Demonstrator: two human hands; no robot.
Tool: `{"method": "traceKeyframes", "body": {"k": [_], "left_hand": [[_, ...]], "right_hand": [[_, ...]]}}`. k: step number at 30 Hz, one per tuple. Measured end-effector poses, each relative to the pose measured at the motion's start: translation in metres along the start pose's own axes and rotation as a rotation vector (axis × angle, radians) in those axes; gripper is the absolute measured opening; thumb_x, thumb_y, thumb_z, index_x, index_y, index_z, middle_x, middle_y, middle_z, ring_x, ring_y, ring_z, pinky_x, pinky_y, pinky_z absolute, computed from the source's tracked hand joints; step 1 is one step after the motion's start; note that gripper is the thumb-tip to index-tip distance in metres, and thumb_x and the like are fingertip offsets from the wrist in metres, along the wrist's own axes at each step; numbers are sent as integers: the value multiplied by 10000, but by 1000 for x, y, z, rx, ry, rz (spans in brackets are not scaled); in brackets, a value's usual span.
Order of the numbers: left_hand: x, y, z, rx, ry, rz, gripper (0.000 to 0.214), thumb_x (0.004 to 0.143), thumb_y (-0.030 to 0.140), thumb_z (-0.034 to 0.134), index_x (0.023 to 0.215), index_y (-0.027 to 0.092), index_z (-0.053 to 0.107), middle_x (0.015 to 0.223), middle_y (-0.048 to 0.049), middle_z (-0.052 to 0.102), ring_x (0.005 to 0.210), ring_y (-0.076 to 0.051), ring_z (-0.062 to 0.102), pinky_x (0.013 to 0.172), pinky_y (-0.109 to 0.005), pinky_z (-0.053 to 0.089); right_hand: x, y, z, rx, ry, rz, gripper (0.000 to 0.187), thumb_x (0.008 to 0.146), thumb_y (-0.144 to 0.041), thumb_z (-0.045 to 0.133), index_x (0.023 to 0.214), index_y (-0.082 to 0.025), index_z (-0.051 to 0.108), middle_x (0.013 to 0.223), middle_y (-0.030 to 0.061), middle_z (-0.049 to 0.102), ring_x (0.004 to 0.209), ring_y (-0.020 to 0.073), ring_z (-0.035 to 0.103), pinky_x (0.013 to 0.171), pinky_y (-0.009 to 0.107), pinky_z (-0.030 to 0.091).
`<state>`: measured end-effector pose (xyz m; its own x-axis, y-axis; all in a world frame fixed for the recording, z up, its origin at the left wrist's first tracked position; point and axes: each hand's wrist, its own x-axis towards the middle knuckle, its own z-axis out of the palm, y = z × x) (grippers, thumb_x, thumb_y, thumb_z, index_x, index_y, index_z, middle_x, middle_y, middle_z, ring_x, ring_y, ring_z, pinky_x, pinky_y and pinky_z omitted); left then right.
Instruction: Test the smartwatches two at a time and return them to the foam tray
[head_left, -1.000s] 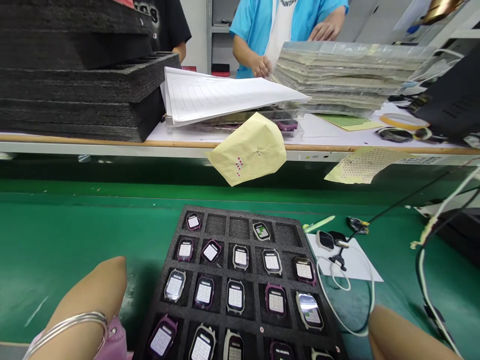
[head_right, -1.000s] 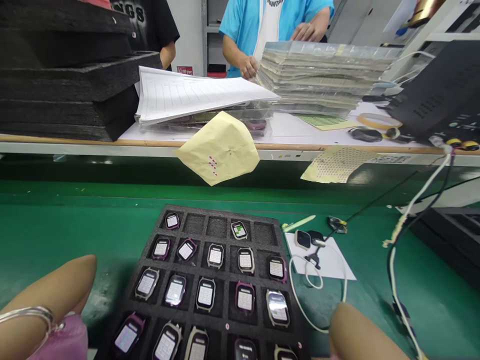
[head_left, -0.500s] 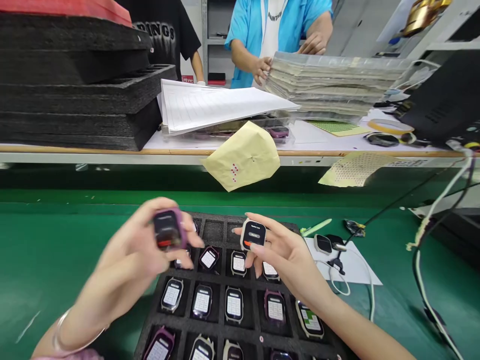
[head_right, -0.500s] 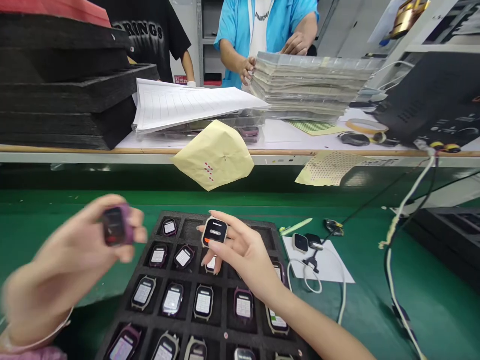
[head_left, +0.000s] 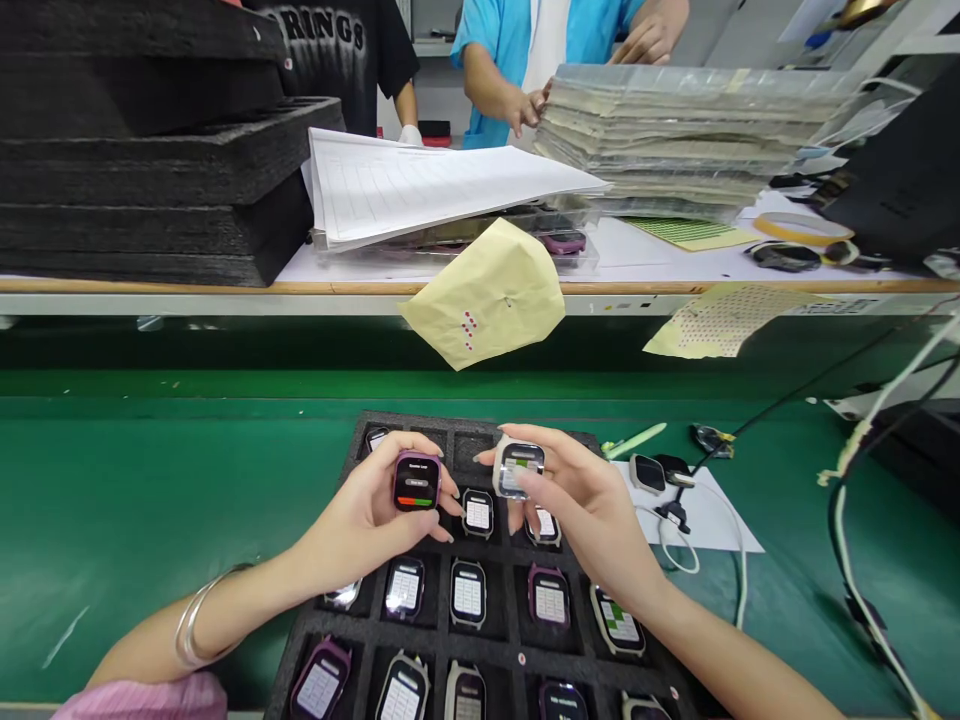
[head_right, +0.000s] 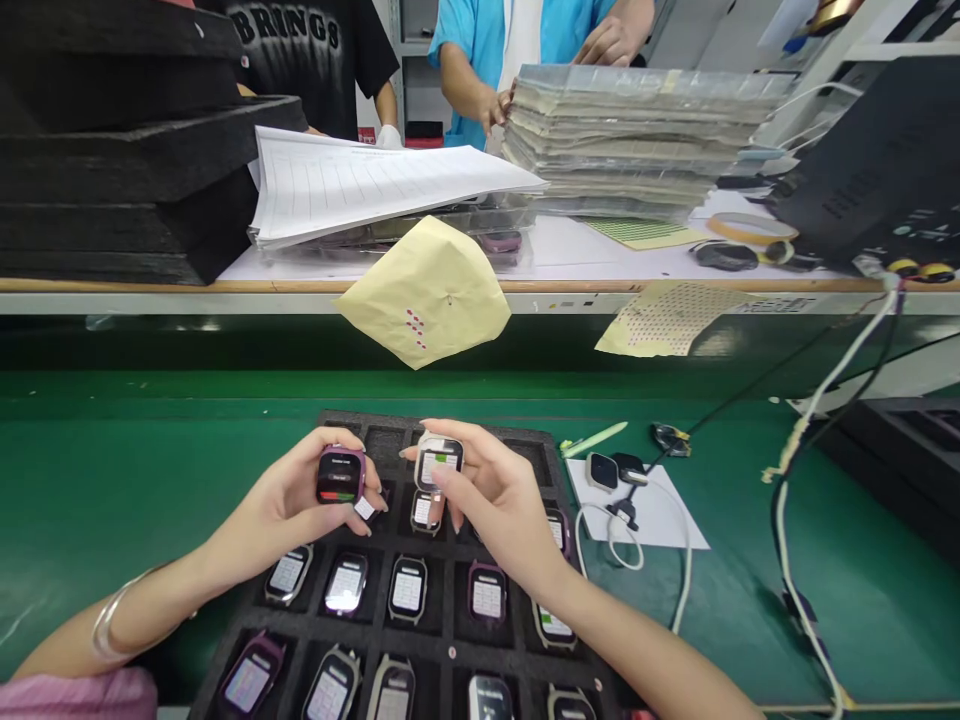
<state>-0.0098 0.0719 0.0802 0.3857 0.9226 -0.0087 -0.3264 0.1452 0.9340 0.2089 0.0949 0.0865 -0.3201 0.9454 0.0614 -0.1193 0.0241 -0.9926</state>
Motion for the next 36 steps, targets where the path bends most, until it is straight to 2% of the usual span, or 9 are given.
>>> {"method": "traceKeyframes", "body": {"k": [4,13,17,20,24,30,36], "left_hand": [[0,0,-1,-7,-19,22,281,858,138,607,1111,219,516,1017,-69,620,956,-216,632,763,-347,590],[3,6,-2,-6,1,-2,117,941,212,521,1055,193,499,949,-65,621,893,-185,646,697,-307,602],[4,4,-6,-26,-40,35,192,910,182,559,1090,201,497,987,-72,622,915,-199,647,723,-333,605],[2,3,-7,-38,-59,63,281,869,133,593,1119,210,490,1035,-78,611,961,-212,635,763,-352,599],[3,3,-5,-18,-31,66,383,805,67,654,1112,221,484,1037,-62,602,964,-203,632,768,-329,595],[5,3,-4,26,25,57,277,852,132,633,1081,205,494,970,-57,614,876,-185,648,680,-288,599],[4,3,-5,47,14,78,237,864,155,622,1061,196,496,961,-60,617,858,-182,639,673,-296,598]], "right_hand": [[3,2,-2,-58,54,22,265,876,-313,681,1119,-217,639,935,84,736,457,107,561,389,220,427],[1,0,-9,26,-72,49,257,905,-314,651,1158,-269,647,1053,92,723,575,169,668,444,247,490],[2,-4,-6,71,-158,106,405,875,-246,685,1266,-282,587,1147,112,694,701,225,711,497,287,551],[3,-3,-5,52,-153,109,465,863,-226,698,1304,-273,555,1178,127,679,727,237,717,514,310,577],[3,-1,-5,47,-169,85,454,871,-217,688,1302,-284,560,1194,119,673,734,228,718,533,312,587],[1,-2,-4,110,-136,95,376,879,-232,650,1251,-269,614,1149,110,697,700,227,717,511,305,567],[0,3,-3,75,-103,78,259,930,-281,616,1188,-268,639,1046,93,733,628,190,705,477,259,537]]}}
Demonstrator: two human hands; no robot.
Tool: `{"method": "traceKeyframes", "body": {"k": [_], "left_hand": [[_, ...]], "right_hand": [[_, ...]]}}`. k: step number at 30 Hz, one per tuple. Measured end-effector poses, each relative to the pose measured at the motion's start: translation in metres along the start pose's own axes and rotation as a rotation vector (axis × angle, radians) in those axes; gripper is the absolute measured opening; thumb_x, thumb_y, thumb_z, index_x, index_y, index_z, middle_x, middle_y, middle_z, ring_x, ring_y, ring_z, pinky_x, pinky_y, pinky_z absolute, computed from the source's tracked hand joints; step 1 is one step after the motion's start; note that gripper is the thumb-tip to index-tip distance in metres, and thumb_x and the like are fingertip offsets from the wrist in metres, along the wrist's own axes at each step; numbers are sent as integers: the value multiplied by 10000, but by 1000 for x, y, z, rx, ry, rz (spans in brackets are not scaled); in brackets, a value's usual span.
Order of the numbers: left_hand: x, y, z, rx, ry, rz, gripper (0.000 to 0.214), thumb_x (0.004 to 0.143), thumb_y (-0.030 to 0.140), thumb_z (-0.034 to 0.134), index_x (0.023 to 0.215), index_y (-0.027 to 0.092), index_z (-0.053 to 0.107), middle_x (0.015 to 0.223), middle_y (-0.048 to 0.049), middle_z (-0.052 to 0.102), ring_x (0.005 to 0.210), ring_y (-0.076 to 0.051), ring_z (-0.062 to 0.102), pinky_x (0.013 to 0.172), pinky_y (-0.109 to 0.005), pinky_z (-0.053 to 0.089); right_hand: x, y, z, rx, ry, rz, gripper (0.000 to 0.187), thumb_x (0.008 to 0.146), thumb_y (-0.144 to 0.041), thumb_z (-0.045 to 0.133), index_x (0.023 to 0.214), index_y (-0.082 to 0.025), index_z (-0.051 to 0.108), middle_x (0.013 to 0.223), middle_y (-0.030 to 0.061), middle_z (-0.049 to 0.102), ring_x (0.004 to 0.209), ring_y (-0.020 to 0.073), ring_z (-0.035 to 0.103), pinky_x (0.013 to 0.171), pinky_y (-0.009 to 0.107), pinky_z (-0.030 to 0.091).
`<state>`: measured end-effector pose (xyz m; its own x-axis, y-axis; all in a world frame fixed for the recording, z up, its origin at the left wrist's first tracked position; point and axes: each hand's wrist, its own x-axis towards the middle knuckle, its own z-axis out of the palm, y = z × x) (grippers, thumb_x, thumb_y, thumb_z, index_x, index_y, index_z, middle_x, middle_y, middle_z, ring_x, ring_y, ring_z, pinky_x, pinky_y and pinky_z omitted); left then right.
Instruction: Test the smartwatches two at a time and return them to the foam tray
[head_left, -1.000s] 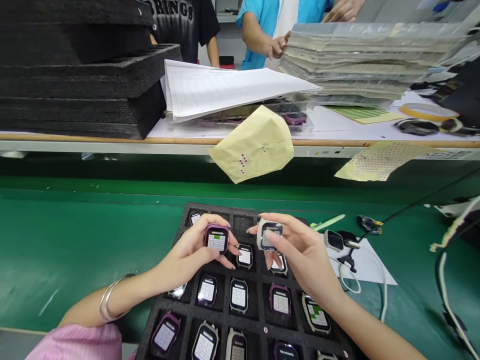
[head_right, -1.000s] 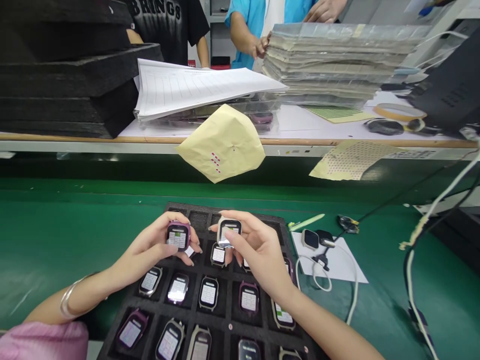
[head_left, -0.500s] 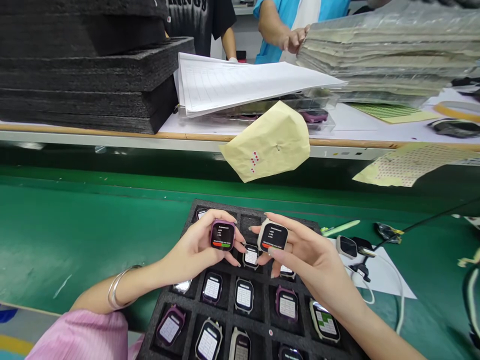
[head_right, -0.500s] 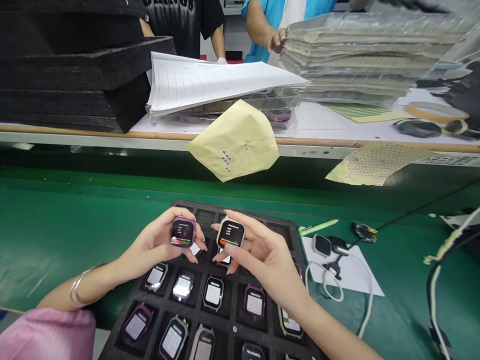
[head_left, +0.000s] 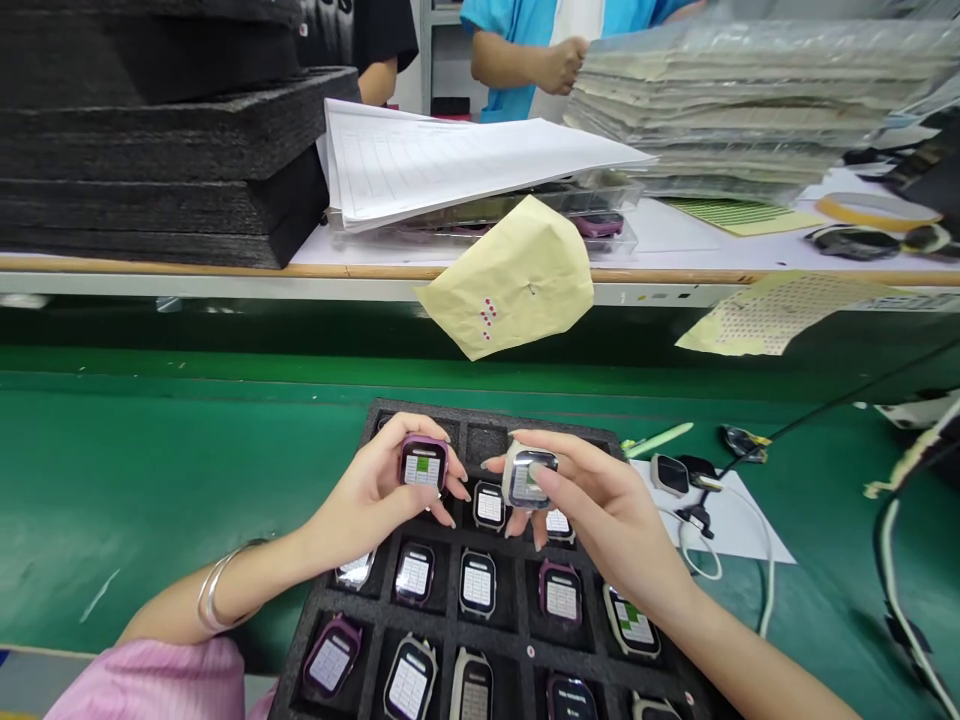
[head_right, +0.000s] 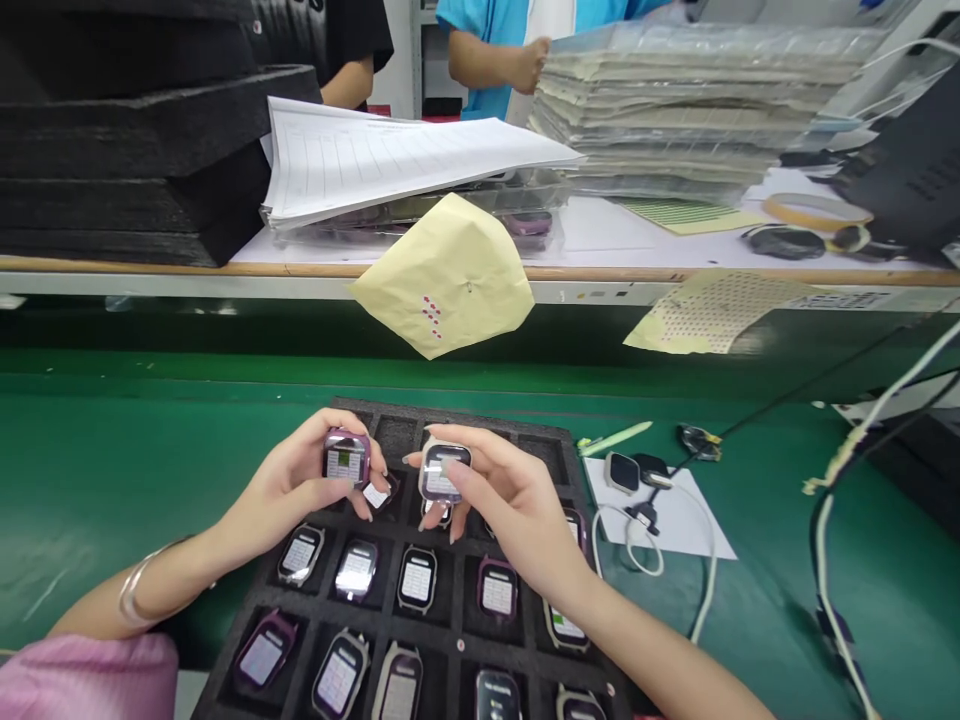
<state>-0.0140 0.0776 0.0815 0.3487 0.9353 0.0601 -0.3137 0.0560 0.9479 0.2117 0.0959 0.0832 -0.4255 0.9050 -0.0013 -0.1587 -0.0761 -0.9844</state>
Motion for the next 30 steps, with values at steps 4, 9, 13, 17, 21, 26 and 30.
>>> {"method": "traceKeyframes", "body": {"k": [4,9,13,17,21,26,30], "left_hand": [[2,-1,1,29,47,-10,140,901,218,592,998,189,496,873,-36,612,771,-159,635,579,-248,576],[4,-2,0,46,72,-13,128,910,242,579,973,188,482,793,-17,602,694,-140,616,507,-211,541],[3,-2,-2,17,43,11,255,848,149,626,1044,201,472,925,-38,599,796,-159,625,600,-258,578],[1,-3,-2,3,2,25,353,813,88,638,1092,211,459,991,-48,582,870,-170,619,680,-281,581],[1,-5,-2,18,8,31,334,833,102,644,1090,217,464,989,-42,582,866,-165,626,679,-270,581],[2,-9,-6,24,19,32,266,862,154,635,1062,215,471,951,-35,605,842,-166,643,639,-249,576],[1,-15,-12,34,-16,19,385,815,97,675,1099,227,449,1012,-40,594,891,-161,638,714,-267,573]], "right_hand": [[-1,1,-2,-7,-56,1,252,953,-281,586,1200,-285,641,1087,92,722,663,201,720,488,258,543],[-3,-1,-2,24,-182,20,369,924,-263,621,1290,-299,585,1189,101,678,786,236,727,573,312,591],[-3,1,0,-33,-205,27,493,881,-246,676,1350,-286,526,1214,112,656,832,236,721,612,333,623],[-1,6,0,-55,-183,2,451,891,-222,662,1324,-280,549,1157,99,678,786,217,726,568,301,622],[-1,4,-2,-80,-237,4,526,862,-164,690,1345,-294,527,1218,99,654,827,213,726,626,304,625],[7,4,-3,-163,-235,45,588,861,-181,679,1401,-253,459,1186,101,656,840,219,721,607,299,619],[35,22,-13,-506,-221,-39,578,893,-232,626,1424,-196,400,1016,76,687,818,214,707,646,324,606]]}}
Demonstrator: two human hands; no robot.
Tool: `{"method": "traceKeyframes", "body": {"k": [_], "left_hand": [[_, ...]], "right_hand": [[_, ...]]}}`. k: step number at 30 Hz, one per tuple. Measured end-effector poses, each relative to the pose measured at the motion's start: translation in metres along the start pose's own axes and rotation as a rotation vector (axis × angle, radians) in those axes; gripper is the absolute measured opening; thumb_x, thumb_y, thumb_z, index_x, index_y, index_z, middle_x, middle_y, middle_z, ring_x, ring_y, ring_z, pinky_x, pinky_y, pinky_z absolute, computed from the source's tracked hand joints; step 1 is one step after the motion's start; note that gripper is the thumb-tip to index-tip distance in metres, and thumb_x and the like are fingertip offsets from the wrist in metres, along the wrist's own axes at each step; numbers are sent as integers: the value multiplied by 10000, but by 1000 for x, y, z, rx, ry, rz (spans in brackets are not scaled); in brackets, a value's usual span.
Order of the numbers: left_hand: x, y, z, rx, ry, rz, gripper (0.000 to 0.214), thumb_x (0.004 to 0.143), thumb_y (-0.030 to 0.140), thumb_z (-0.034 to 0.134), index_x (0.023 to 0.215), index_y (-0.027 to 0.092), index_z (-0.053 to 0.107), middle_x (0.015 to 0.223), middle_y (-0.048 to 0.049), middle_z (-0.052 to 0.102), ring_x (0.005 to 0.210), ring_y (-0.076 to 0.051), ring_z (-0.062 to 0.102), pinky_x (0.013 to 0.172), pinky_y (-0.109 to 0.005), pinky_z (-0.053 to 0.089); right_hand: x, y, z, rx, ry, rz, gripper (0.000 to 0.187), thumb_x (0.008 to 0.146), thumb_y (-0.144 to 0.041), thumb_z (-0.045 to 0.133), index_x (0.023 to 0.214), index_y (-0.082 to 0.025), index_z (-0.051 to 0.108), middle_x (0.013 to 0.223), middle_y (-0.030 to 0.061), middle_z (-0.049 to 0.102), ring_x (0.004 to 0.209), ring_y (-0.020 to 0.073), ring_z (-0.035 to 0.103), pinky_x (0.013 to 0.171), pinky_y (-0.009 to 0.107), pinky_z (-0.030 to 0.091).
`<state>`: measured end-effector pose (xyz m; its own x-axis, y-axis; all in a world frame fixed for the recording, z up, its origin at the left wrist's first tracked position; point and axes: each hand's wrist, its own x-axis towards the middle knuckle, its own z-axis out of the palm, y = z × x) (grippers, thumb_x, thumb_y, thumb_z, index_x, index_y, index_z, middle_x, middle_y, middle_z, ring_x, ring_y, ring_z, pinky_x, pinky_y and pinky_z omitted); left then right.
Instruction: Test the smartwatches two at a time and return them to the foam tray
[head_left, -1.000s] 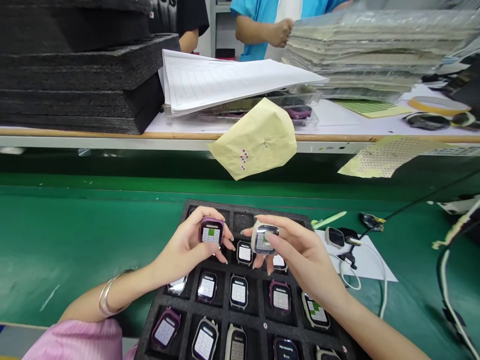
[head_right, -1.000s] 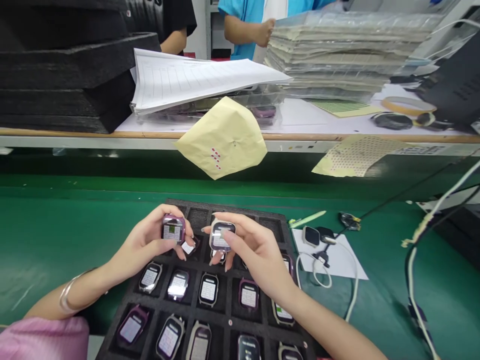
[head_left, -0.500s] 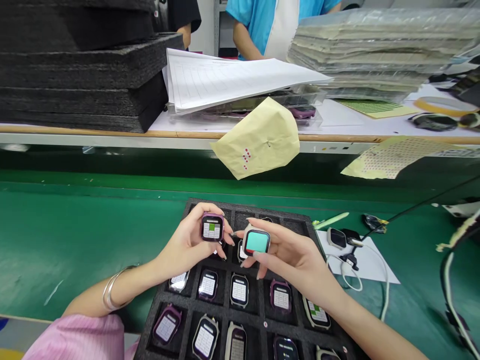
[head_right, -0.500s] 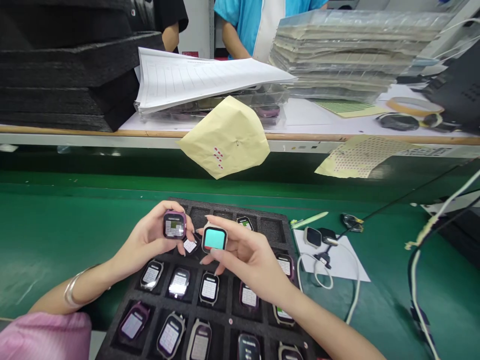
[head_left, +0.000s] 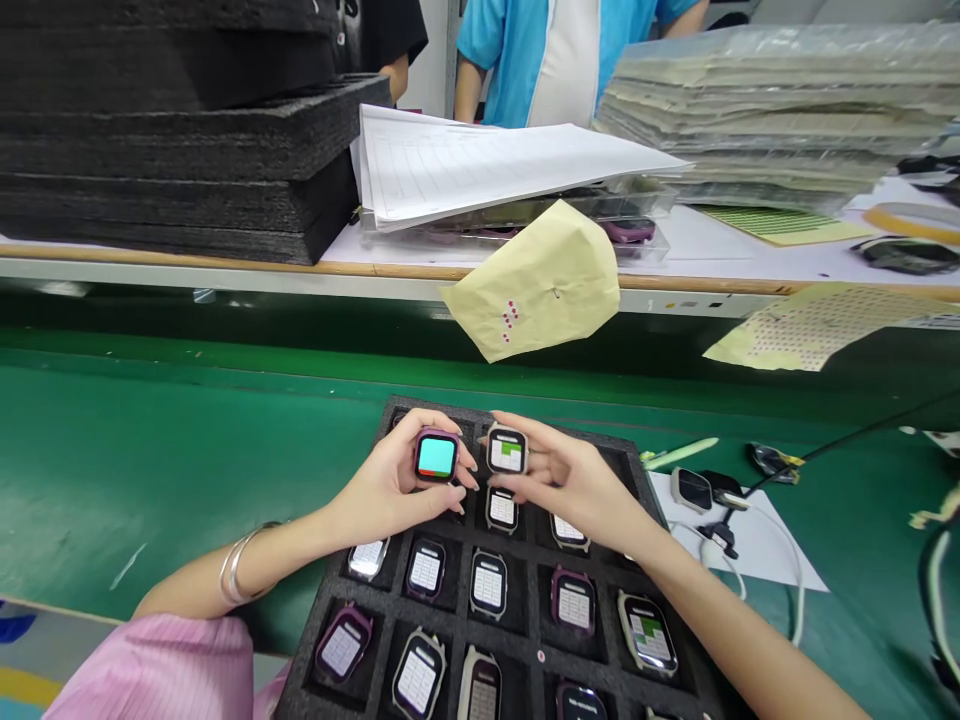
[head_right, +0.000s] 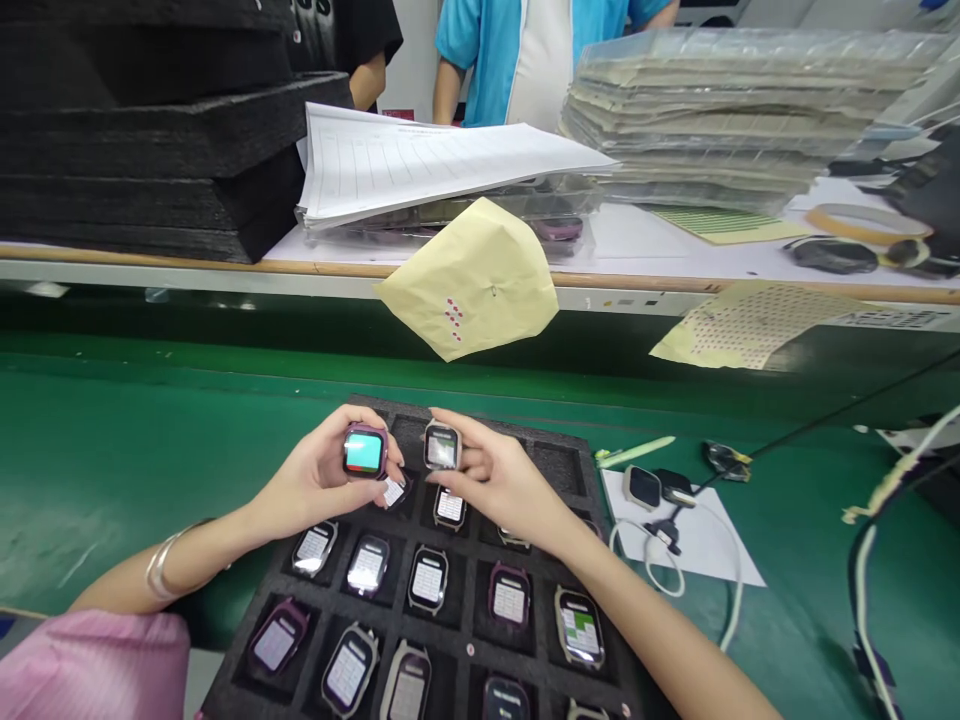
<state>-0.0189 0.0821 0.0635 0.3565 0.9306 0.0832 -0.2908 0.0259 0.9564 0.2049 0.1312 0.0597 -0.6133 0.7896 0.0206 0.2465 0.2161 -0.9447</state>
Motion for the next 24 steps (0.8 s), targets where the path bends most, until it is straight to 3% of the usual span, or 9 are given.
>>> {"method": "traceKeyframes", "body": {"k": [2,4,7,10,14,16,20,24], "left_hand": [[1,-5,-3,17,-14,-9,439,796,79,683,1120,235,431,1040,-40,578,925,-170,641,758,-291,569],[4,-10,-7,88,-17,6,426,817,98,656,1138,238,413,1045,-44,576,957,-189,647,789,-319,565],[14,-21,-18,457,-16,95,382,866,141,596,1178,236,397,1074,-60,613,1028,-205,638,883,-358,531],[32,-33,-32,987,-84,172,415,886,211,581,1241,228,367,1131,-73,624,1022,-204,628,896,-355,510],[57,-48,-46,1224,-174,179,348,820,266,672,1121,201,509,1145,-95,589,1084,-276,548,932,-433,458],[65,-50,-48,1304,-201,170,353,789,318,709,1071,179,549,1143,-116,566,1103,-310,507,941,-470,430],[63,-35,-54,1439,-253,141,430,810,353,676,1158,147,527,1183,-139,531,1122,-317,465,932,-455,407],[47,-7,-71,1566,-284,59,297,821,181,576,1117,154,559,1120,-119,544,1035,-289,488,862,-407,406]], "right_hand": [[16,17,-4,-380,26,-70,527,892,-266,629,1379,-185,447,949,63,676,757,202,681,647,331,588],[29,32,-8,-562,42,-104,486,845,-272,687,1299,-183,534,974,79,648,860,247,649,758,399,561],[36,45,-12,-686,9,-138,443,822,-274,713,1237,-176,594,1029,101,590,997,286,578,880,439,498],[32,46,-15,-804,-41,-140,423,850,-287,684,1241,-148,600,1020,115,559,977,292,559,862,437,486],[21,39,-26,-936,-108,-119,498,858,-342,682,1301,-152,558,1123,142,550,1035,321,538,861,450,463],[15,37,-35,-996,-118,-89,434,883,-309,642,1281,-153,568,1129,146,555,1040,326,537,853,452,456],[3,39,-59,-1087,-150,-4,260,859,-182,608,1111,-149,665,1019,134,592,955,324,565,808,442,457],[-4,42,-73,-1099,-238,31,430,792,-112,631,1215,-187,636,1017,111,602,929,308,586,777,406,468]]}}
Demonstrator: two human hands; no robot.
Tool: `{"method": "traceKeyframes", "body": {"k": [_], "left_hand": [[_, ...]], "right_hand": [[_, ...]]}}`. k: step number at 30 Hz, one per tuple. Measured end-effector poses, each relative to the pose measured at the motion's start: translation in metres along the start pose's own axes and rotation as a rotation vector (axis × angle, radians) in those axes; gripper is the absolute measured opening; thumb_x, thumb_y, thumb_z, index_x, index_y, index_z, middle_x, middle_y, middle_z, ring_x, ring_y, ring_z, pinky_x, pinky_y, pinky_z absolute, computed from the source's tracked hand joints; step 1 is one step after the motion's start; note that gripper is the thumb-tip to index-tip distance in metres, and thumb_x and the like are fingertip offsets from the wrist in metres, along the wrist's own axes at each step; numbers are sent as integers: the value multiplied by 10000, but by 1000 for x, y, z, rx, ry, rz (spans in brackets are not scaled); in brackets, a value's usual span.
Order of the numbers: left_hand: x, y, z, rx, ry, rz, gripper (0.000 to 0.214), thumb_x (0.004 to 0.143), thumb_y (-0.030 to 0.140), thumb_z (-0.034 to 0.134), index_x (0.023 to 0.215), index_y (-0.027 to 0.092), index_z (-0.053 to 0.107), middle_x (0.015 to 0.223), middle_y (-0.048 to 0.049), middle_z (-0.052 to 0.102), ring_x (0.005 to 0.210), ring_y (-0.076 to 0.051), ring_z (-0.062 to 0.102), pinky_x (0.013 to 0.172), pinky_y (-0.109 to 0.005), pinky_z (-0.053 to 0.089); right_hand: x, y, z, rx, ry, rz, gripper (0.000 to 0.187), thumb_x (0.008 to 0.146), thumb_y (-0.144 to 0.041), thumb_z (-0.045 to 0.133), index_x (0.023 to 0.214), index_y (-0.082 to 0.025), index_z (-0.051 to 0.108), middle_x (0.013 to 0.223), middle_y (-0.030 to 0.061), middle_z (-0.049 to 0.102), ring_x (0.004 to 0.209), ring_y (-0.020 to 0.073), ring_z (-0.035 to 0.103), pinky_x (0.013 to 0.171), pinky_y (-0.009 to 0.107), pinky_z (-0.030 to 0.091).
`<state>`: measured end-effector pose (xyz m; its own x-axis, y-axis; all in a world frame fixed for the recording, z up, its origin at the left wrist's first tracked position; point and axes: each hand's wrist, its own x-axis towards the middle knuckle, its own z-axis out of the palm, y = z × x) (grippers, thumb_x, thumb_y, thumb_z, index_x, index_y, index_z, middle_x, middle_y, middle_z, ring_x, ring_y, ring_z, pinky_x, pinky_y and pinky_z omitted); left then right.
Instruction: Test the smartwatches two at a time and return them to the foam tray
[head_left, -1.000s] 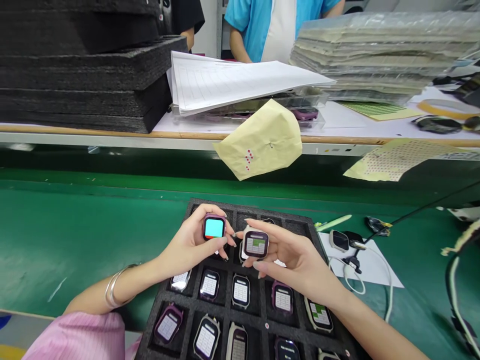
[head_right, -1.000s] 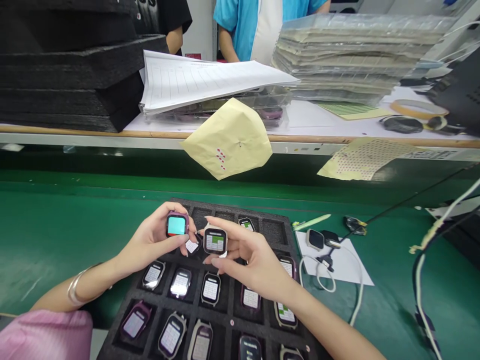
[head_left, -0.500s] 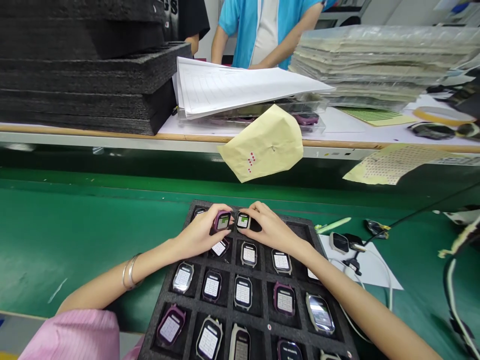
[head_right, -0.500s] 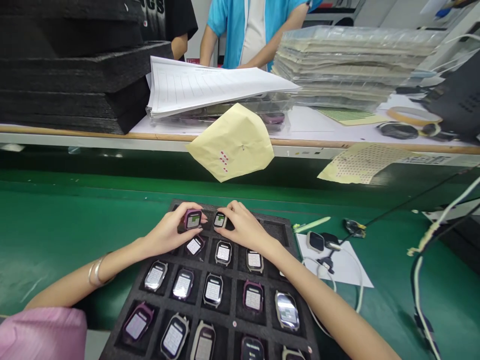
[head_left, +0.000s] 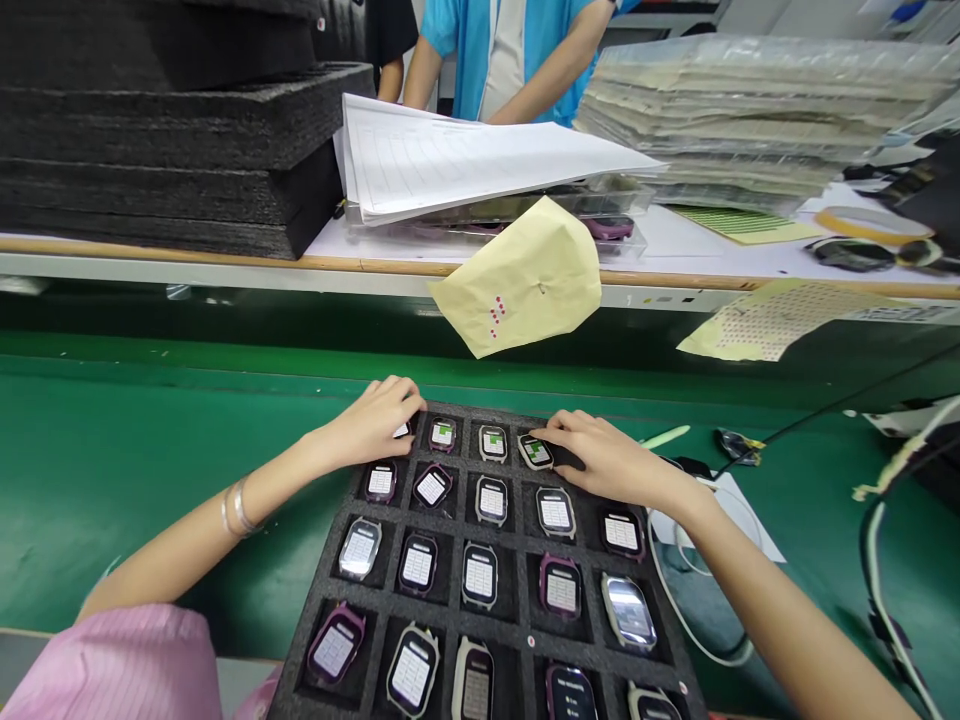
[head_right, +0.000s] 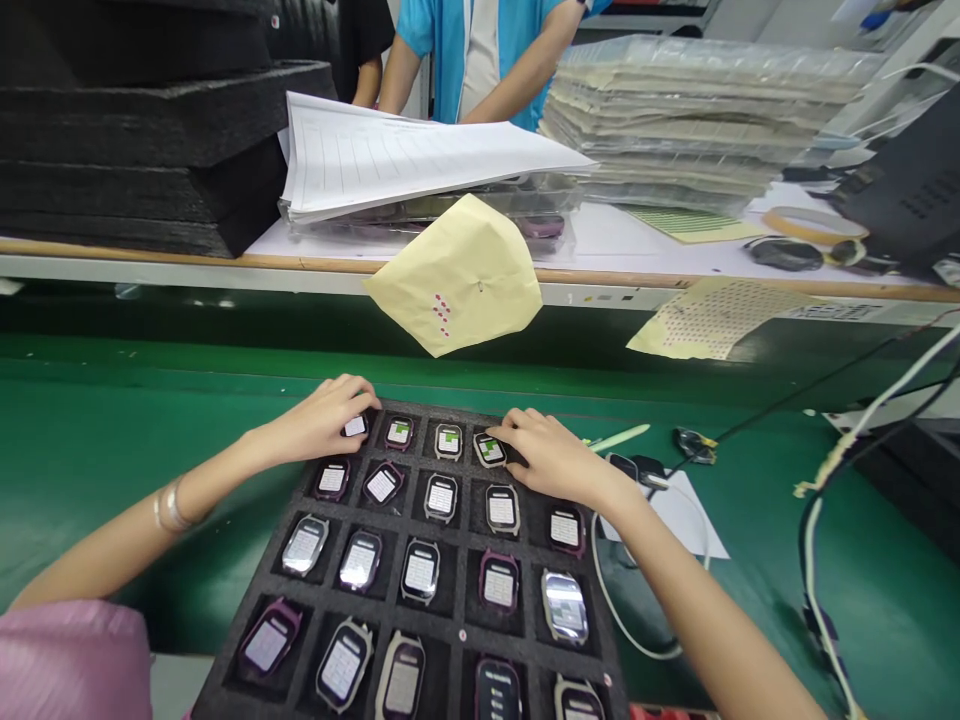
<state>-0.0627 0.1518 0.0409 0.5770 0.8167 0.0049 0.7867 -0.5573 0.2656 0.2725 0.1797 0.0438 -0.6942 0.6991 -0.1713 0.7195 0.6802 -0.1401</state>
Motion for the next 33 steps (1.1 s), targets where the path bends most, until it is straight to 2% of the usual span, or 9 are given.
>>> {"method": "traceKeyframes", "body": {"k": [4,13,16,19,21,23,25,27,33], "left_hand": [[-13,-14,-10,78,-80,-73,240,801,156,585,1040,151,607,1014,-103,557,945,-270,503,811,-371,409],[5,-10,11,71,-63,-188,254,757,283,732,867,79,629,985,-195,565,1010,-392,508,824,-496,442],[4,-16,11,-44,-28,-189,232,718,259,756,843,113,626,993,-158,577,1006,-363,546,847,-479,462],[1,-19,6,-197,18,-178,288,762,375,709,889,133,620,1083,-139,587,959,-293,609,832,-422,505],[-1,-14,1,-402,54,-180,346,830,441,622,983,130,605,1097,-140,620,926,-252,650,798,-378,535],[0,-2,-6,-842,87,-195,384,849,445,602,1059,124,589,1069,-145,669,909,-233,677,760,-342,552],[2,15,-13,-1388,104,-183,409,796,423,684,1065,124,607,1072,-154,695,885,-218,683,718,-302,551],[4,33,-20,-1735,108,-128,424,720,363,773,1045,127,640,1064,-150,709,835,-177,668,687,-248,532],[1,65,-21,-2047,30,-202,390,621,114,800,981,148,653,950,-96,707,730,-116,605,634,-189,457]], "right_hand": [[5,-2,-2,-3,-5,8,424,772,-149,680,1194,-171,655,973,128,580,918,349,578,761,441,460],[7,11,-2,261,70,-8,356,793,-343,696,1094,-171,615,1092,112,600,1012,298,602,851,403,509],[2,8,-7,643,125,34,407,794,-424,716,1093,-183,579,1095,100,641,992,263,635,902,400,512],[-3,-10,-17,1217,136,72,545,731,-322,805,1195,-192,551,1070,97,661,919,242,665,890,422,524],[-4,-28,-26,1445,176,74,603,708,-246,821,1250,-210,556,1095,89,647,825,196,664,791,368,555],[-3,-46,-34,1576,282,81,552,671,-195,831,1182,-206,624,1081,75,626,713,137,616,615,266,544],[1,-62,-40,1652,383,104,490,650,-160,825,1106,-195,649,992,57,619,644,108,551,461,194,463],[5,-73,-43,1691,421,151,476,664,-131,798,1097,-197,612,910,41,624,581,91,490,385,161,381],[5,-86,-36,1698,352,167,622,671,-124,760,1241,-194,521,937,62,644,594,112,492,386,175,383]]}}
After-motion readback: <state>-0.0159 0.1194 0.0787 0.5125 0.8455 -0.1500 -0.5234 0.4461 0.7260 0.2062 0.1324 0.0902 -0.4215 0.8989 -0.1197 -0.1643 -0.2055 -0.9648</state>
